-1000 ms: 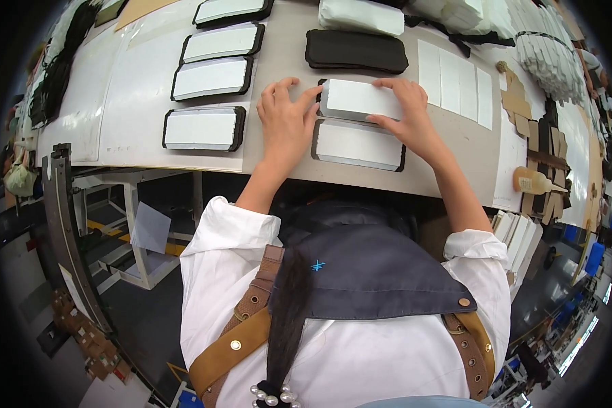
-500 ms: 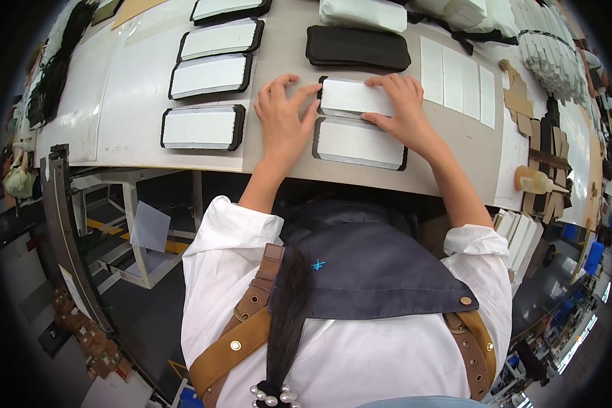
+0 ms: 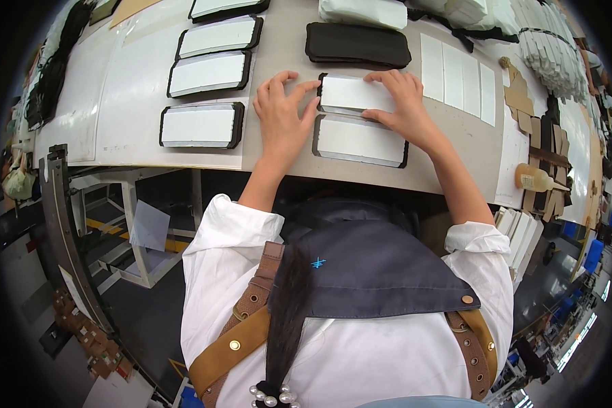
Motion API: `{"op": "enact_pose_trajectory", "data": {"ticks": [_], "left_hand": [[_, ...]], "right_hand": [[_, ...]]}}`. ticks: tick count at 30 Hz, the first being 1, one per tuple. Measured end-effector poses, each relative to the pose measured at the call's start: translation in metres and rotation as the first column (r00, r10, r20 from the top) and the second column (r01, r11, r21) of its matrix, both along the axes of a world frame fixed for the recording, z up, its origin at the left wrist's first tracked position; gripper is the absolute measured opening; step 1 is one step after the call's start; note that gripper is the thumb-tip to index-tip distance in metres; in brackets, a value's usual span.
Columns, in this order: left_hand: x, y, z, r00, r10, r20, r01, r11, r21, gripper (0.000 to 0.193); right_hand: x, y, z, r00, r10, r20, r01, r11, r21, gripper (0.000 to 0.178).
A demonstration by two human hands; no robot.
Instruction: Applying glue and lining material to leather pieces during production.
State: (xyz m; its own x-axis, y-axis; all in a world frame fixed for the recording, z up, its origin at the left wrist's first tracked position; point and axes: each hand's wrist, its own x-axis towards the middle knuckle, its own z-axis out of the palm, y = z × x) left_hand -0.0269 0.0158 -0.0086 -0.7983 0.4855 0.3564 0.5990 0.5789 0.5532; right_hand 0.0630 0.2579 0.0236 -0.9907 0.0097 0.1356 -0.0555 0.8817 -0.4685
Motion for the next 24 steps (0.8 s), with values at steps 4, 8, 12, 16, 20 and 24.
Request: {"op": "enact_pose_trajectory", "data": {"ticks": [4,8,12,16,20,24], "left_hand": [[-0.001,0.000,0.000,1.000,-0.008,0.003,0.008,1.000,-0.002,0.032],[0.001,-0.003,0.004,1.000,-0.031,-0.005,0.031,0.999,-0.012,0.038],[0.000,-0.003,0.005,0.999,-0.043,-0.002,0.043,0.998,-0.035,0.043],[-0.002,0.001,0.003,0.999,-0.045,0.004,0.045,0.999,-0.031,0.049],[-0.004,-0.002,-0.007,0.997,-0.080,-0.016,0.079,0.996,-0.039,0.054],[-0.004,-0.004,-0.010,0.999,-0.033,-0.038,0.029,0.996,-0.083,0.057]], "right_hand": [[0.001,-0.002,0.000,0.997,0.015,-0.072,-0.016,1.000,-0.012,0.057],[0.000,-0.003,0.004,1.000,0.006,-0.008,-0.006,1.000,0.007,0.059],[-0.009,-0.010,0.031,0.996,0.052,-0.066,-0.039,0.981,0.190,0.059],[-0.040,-0.038,0.086,0.988,0.143,0.062,-0.155,0.850,0.503,0.058],[-0.066,-0.055,0.119,0.935,0.353,-0.037,-0.253,0.737,0.627,0.019],[-0.071,-0.050,0.146,0.926,0.360,-0.111,-0.257,0.820,0.511,0.024]]}}
